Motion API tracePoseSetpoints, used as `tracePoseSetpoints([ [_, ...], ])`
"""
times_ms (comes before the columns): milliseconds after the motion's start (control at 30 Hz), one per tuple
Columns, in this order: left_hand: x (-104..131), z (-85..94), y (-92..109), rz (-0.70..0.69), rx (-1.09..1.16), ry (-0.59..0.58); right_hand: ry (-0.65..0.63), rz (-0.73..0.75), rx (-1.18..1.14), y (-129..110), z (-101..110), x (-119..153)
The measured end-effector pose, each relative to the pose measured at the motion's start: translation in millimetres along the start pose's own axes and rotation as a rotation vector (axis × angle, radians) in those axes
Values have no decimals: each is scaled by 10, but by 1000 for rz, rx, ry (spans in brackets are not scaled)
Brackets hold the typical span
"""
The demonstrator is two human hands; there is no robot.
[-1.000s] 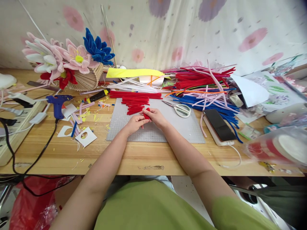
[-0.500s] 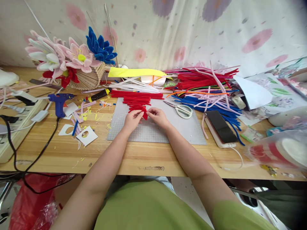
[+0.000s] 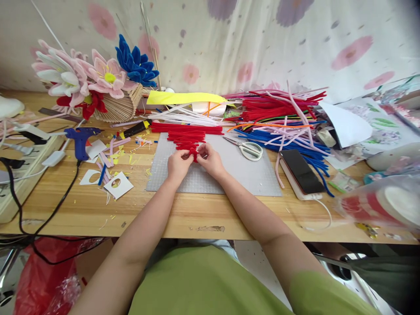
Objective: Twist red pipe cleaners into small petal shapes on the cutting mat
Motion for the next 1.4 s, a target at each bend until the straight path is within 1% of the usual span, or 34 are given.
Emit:
tracePoseSetpoints([
  [67,-2,14,19,15,-58,0,11,6,-6,-13,5,5],
  [133,-8,15,16,28,-72,-9,-13,7,-24,-20,-2,0],
  [267,-27,-25,-43,45,62,-60,-106,-66,-106,14,-38,-43],
  [333,-33,-45,-74,71,122,-71,-82,-105,-149,37,-36,-70],
  [433,-35,-71,-80,124,220,-87,-10,-118,-200,49,-12,-93],
  [500,-34,-84,-62,165,299,-100,-6,-130,-236,48,-1,-97],
  [533,-33,-88,-51,182,335,-104,-29,-143,-263,47,0,-96],
  [600,-34,-89,-31,199,388,-100,-116,-183,-337,44,-7,-91],
  [667,-37,-87,-24,188,410,-92,-217,-227,-418,41,-19,-81],
  [733,-36,-89,-31,170,405,-88,-269,-253,-463,43,-30,-74],
  [800,-32,-91,-46,158,370,-81,-258,-254,-455,55,-40,-75],
  [833,-30,-92,-52,151,342,-76,-228,-244,-431,63,-43,-79],
  [967,-19,-85,-49,141,263,-37,-41,-147,-277,69,-33,-92],
  [1033,-11,-76,-32,154,235,-23,2,-109,-226,52,-28,-88],
  [1100,-4,-56,1,132,149,-12,11,-93,-206,32,-24,-80],
  [1200,-3,-17,55,46,-53,17,14,-76,-197,9,-18,-71],
  [1267,-13,-14,62,-10,-124,25,-3,-74,-203,13,-27,-73],
  [1333,-33,-41,34,-56,-69,3,-49,-105,-243,40,-50,-83],
  [1367,-45,-62,10,-71,6,-19,-80,-133,-283,60,-65,-89],
  [1400,-55,-79,-22,-56,92,-32,-112,-166,-329,81,-79,-96],
])
Point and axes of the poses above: each hand's wrist, its own x-axis away from the middle knuckle, its own z-axis out of the back of the hand, y = z × x, the point moved 3 cm from there along -x, towards the middle knuckle, and after that the axes turned 9 degrees about -z, right-handed, at the moved point
